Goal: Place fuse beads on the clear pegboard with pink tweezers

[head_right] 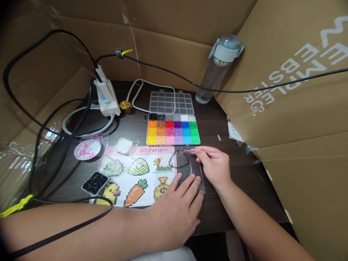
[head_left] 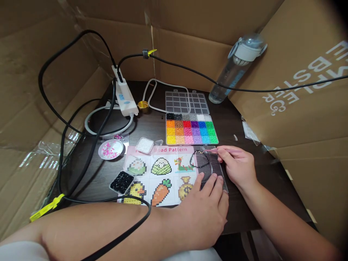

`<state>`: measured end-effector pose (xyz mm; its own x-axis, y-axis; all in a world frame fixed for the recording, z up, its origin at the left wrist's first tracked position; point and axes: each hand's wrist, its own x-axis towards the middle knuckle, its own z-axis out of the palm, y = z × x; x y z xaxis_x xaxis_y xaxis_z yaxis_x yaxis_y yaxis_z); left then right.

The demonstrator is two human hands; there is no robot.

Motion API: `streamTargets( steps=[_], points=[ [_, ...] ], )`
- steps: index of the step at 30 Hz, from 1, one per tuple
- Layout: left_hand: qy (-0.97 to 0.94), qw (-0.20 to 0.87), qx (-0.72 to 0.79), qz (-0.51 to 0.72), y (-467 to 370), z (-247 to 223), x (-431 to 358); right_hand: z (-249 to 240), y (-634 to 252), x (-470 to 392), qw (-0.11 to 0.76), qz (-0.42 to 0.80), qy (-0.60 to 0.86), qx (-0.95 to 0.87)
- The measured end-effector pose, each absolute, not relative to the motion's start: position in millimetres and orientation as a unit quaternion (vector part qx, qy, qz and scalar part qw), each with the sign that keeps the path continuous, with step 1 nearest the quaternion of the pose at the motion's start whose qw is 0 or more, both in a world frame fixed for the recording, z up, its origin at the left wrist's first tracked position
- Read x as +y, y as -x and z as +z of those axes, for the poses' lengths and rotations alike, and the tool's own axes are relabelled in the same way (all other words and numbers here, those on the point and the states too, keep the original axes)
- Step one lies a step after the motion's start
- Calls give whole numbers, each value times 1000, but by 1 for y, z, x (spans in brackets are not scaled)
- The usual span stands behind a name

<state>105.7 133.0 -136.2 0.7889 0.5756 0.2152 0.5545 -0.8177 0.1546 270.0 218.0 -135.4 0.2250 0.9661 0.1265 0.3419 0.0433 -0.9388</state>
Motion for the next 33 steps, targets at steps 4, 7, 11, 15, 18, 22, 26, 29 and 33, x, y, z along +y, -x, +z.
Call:
streamTargets(
  steps=[4,7,11,15,18,22,26,29,33],
  points=[
    [-945,42,298,125,-106,-136,133,-135,-270,217,486,316,616,-533],
    [-945,40,299,130,-106,-136,132,-137,-271,217,487,318,615,-533],
    [-945,38,296,131,-106,-137,132,-142,-274,218,499,321,605,-531],
    [-947,38,294,121,-105,-135,132,-143,-276,217,497,318,603,-537],
    [-948,39,291,119,-105,-134,132,-142,-277,216,489,320,608,-538],
    [-948,39,292,121,-105,-133,131,-146,-280,216,507,339,594,-525],
    [-947,43,293,121,-105,-133,131,-150,-281,217,522,349,584,-515],
    [-948,41,294,119,-106,-133,131,-150,-282,218,529,357,582,-504],
    [-948,37,294,119,-106,-133,132,-149,-280,219,549,378,574,-475]
  ],
)
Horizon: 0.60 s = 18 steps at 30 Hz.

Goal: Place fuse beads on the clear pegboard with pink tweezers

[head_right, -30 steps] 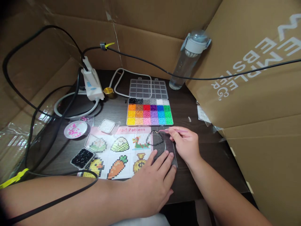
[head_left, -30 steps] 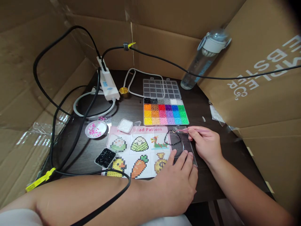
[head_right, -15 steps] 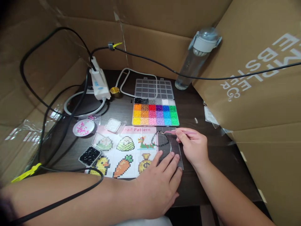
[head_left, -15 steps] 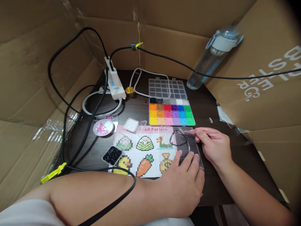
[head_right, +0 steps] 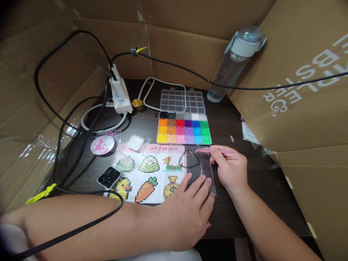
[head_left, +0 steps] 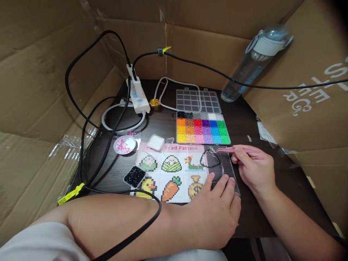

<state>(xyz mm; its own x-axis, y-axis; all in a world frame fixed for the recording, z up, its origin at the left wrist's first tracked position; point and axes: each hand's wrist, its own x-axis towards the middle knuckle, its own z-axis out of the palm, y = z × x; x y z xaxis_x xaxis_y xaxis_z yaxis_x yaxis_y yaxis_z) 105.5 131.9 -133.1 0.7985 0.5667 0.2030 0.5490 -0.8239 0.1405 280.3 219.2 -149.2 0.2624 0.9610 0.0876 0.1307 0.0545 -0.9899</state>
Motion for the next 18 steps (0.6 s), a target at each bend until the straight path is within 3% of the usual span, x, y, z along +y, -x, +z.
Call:
streamTargets(
  steps=[9,18],
  points=[
    [-948,43,292,116,-105,-132,132,-142,-274,221,608,424,528,-414],
    [-949,44,292,114,-104,-132,133,-140,-273,224,612,452,520,-389]
  ],
)
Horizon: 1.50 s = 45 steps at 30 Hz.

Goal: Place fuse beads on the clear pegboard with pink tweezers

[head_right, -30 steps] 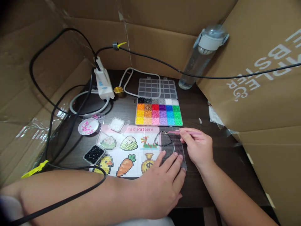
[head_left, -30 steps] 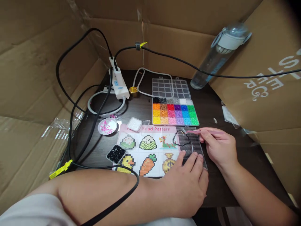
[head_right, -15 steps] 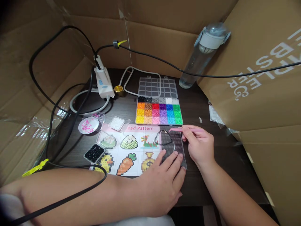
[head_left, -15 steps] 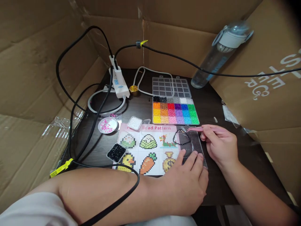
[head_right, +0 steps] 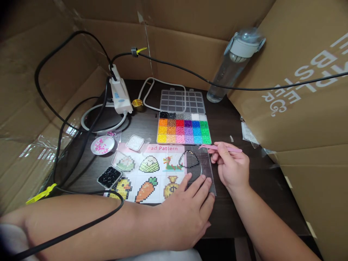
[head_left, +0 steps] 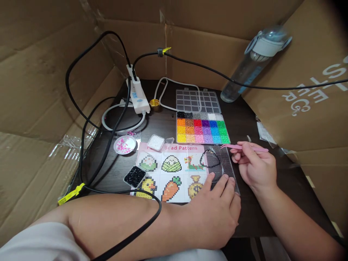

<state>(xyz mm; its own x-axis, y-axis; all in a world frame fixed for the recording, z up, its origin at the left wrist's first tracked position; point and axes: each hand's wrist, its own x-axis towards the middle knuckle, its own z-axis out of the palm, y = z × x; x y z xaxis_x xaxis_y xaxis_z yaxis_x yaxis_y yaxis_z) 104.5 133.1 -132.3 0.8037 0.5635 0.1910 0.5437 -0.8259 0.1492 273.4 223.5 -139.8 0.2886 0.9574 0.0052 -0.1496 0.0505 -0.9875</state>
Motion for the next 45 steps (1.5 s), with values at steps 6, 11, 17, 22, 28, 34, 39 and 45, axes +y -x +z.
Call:
streamTargets(
  steps=[6,11,17,22,28,34,39,45],
  points=[
    [-949,48,291,114,-104,-131,133,-132,-278,234,624,455,511,-377],
    [-947,43,296,116,-104,-132,131,-108,-272,251,604,456,488,-435],
    [-942,10,305,142,-104,-142,131,-102,-241,274,522,361,477,-608],
    [-942,4,302,148,-106,-144,132,-117,-223,278,487,263,457,-696],
    [-941,8,306,142,-106,-141,132,-128,-220,276,495,273,463,-682],
    [-940,2,311,142,-106,-141,131,-131,-221,274,487,291,465,-680],
    [-941,13,310,137,-105,-139,131,-132,-221,274,482,296,471,-677],
    [-943,18,306,132,-106,-138,132,-132,-221,274,473,298,472,-682]
  ],
)
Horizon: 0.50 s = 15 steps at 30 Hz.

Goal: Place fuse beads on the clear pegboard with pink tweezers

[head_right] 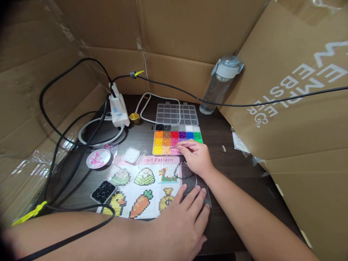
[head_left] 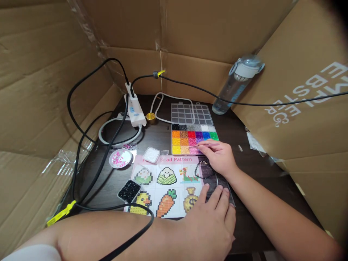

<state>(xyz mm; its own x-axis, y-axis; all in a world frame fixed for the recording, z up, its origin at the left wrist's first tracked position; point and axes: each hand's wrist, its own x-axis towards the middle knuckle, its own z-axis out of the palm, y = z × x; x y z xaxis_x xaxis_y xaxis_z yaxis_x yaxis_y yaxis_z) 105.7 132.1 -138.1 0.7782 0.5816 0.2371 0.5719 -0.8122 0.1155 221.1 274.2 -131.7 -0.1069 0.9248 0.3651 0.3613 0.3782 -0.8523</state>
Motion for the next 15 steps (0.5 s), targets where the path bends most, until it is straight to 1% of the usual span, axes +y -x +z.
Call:
streamTargets(
  steps=[15],
  points=[
    [-942,13,309,132,-105,-138,130,-132,-218,274,476,310,475,-673]
  ],
)
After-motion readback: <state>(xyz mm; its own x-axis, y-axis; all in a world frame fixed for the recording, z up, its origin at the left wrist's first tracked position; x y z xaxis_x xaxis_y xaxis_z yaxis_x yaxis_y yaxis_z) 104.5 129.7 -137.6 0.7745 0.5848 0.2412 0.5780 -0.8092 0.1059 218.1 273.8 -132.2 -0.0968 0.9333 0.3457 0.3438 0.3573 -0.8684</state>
